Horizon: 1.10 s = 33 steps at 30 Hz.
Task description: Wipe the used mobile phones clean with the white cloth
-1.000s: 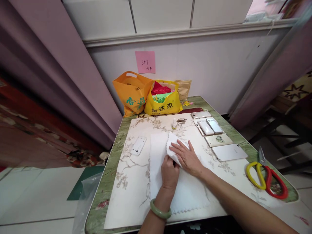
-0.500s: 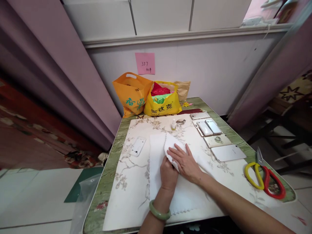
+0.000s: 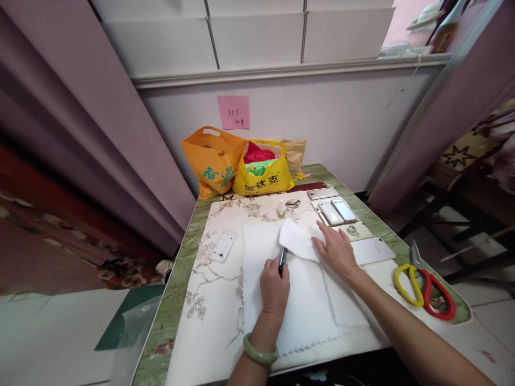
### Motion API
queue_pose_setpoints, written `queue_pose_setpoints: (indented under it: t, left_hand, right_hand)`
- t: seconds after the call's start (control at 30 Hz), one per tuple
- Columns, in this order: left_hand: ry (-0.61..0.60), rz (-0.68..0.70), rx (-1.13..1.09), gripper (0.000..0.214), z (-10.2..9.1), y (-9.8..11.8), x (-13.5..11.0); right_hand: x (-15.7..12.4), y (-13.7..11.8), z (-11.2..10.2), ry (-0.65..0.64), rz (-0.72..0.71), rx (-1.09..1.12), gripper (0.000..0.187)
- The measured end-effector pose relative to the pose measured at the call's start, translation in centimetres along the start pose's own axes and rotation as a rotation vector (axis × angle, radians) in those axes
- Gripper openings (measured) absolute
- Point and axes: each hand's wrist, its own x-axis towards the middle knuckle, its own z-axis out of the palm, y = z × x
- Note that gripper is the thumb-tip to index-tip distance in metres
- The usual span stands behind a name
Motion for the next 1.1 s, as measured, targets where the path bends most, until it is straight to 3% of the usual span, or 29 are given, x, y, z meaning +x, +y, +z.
queue_pose_setpoints:
  t: [0.07,0.13,0.23,0.3,0.43,0.63,0.73,0.83,0.9,1.0,1.1]
  left_hand:
    - [-0.001,-0.007,0.006,0.019,0.1,0.0,0.0]
    - [-0.008,-0.019,0.016,0.019,0.1,-0.1,0.0]
    - [-0.016,-0.029,0.016,0.019,0.2,-0.2,0.0]
    - [-0.016,-0.025,0.005,0.020,0.2,-0.2,0.0]
    - [-0.013,-0.011,-0.001,0.019,0.1,-0.3,0.1]
    - [-0.006,-0.011,0.005,0.019,0.1,-0.2,0.1]
    - [-0.010,-0.013,-0.007,0.018,0.1,-0.2,0.1]
    - [-0.023,-0.033,-0.028,0.018,0.1,0.0,0.2]
    - [-0.020,-0.048,-0.033,0.018,0.1,0.0,0.2]
    - [-0.020,-0.054,-0.038,0.018,0.1,0.1,0.2]
    - [-0.020,-0.061,-0.047,0.017,0.0,0.0,0.1]
  right_hand:
    - [-2.5,1.0,-2.0,-0.016,0.046,-0.005,0.044]
    - [-5.4,1.4,-3.4,-0.113,0.089,-0.036,0.047]
    - [-9.3,1.5,-4.0,-0.273,0.048,-0.123,0.051]
    - [-10.8,1.6,-4.1,-0.342,-0.013,-0.118,0.042]
    - [-11.1,3.0,-5.3,-0.394,-0.035,-0.095,0.007]
    - [-11.1,7.0,-7.3,-0.392,0.106,-0.257,0.015]
    - [-10.5,7.6,-7.8,-0.332,0.156,-0.304,0.017]
    - [-8.2,5.4,-8.0,-0.168,0.093,-0.231,0.030]
    - [-5.8,2.7,-7.7,-0.130,-0.043,-0.092,0.031]
    - [-2.1,-1.8,-6.0,-0.215,-0.215,0.042,0.033]
    - [0.4,-4.6,-3.5,-0.318,-0.244,0.022,0.045]
